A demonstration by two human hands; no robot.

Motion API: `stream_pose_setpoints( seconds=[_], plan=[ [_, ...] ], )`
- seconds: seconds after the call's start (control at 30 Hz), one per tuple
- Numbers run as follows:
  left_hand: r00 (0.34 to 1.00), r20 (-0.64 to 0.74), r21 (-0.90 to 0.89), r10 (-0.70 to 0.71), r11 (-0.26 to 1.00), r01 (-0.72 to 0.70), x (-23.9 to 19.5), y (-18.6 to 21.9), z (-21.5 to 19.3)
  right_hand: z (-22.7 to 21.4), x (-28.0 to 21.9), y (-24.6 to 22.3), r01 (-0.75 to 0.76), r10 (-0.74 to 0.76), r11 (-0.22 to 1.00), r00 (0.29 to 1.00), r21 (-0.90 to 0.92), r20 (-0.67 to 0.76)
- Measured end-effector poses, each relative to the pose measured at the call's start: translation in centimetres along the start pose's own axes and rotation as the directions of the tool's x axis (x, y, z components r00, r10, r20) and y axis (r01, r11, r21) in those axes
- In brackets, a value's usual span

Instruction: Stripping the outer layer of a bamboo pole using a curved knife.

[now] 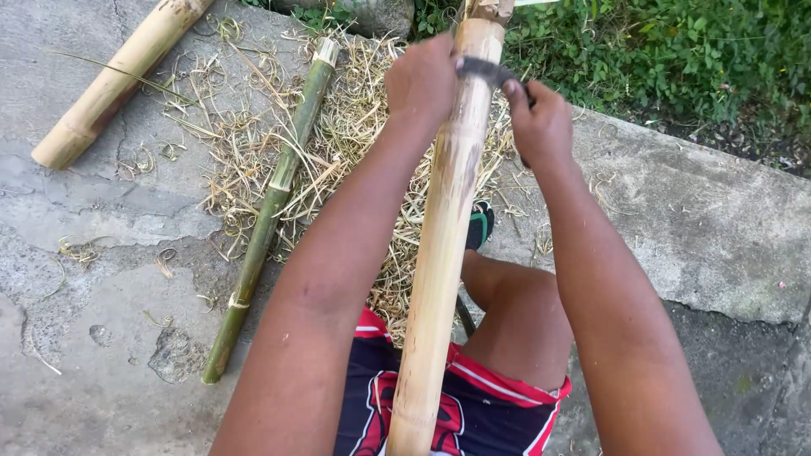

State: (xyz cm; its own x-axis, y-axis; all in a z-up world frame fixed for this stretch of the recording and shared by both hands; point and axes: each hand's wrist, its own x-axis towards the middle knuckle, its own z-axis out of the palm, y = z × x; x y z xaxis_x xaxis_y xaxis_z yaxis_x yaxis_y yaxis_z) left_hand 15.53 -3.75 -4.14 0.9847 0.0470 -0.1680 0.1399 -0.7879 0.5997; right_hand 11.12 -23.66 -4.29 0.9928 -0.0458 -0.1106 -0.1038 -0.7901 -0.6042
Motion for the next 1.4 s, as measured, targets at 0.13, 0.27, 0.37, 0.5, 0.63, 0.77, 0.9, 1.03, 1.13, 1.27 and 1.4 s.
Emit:
stream_pose_setpoints(
  seconds=[0.13,0.27,0.37,0.5,0.63,0.77,0.9,1.03,1.13,1.27,1.4],
  plan=[
    [0.996,-0.088,-0.083,0.022,0.996,-0.029,4.2,-0.5,1.0,0.9,3.7,0.0,-0.033,0.033,0.999,0.999,0.006,-0.043],
    [0.975,-0.221,-0.128,0.018,0.991,-0.048,6.1,-1.2,2.0,0.9,5.2,0.2,0.075,-0.086,0.995,0.983,-0.072,-0.164],
    [0.977,-0.215,-0.107,-0.003,0.994,-0.02,6.4,-1.9,2.6,0.7,4.9,0.4,0.132,-0.155,0.983,0.968,-0.125,-0.196],
    [0.979,-0.202,-0.036,0.037,0.998,-0.045,6.5,-1.9,2.2,0.3,4.2,-0.8,0.099,-0.114,0.99,0.982,-0.102,-0.152],
    [0.986,-0.166,-0.145,0.007,0.989,-0.032,4.1,-0.9,0.0,0.2,2.3,-1.1,0.056,-0.064,0.996,0.991,-0.069,-0.12],
    [0.991,-0.123,-0.113,0.046,0.992,-0.06,1.9,-1.0,-0.7,-0.1,-0.1,-1.7,0.031,-0.037,0.997,0.995,-0.072,-0.089],
    [0.996,0.074,-0.139,-0.052,0.988,0.062,-0.6,-1.2,-1.5,-1.0,-3.2,-3.1,-0.064,0.065,0.992,0.998,-0.104,0.003],
    [0.993,0.115,-0.118,-0.001,0.993,0.015,-4.5,-3.4,-1.2,-1.6,-7.5,-4.3,-0.126,0.137,0.983,0.987,-0.133,0.079],
    [0.969,0.248,-0.051,-0.014,0.998,0.028,-10.4,-4.3,-4.1,-1.9,-12.6,-5.3,-0.141,0.172,0.972,0.972,-0.187,0.159],
    [0.91,0.41,-0.05,-0.064,0.994,0.093,-14.8,-6.2,-5.6,-2.6,-15.8,-6.4,-0.134,0.147,0.989,0.941,-0.062,0.305],
    [0.964,0.266,-0.034,-0.025,0.999,0.035,-13.6,-5.1,-4.2,-3.2,-12.7,-7.7,-0.248,0.296,0.954,0.874,-0.17,0.385]
  ],
)
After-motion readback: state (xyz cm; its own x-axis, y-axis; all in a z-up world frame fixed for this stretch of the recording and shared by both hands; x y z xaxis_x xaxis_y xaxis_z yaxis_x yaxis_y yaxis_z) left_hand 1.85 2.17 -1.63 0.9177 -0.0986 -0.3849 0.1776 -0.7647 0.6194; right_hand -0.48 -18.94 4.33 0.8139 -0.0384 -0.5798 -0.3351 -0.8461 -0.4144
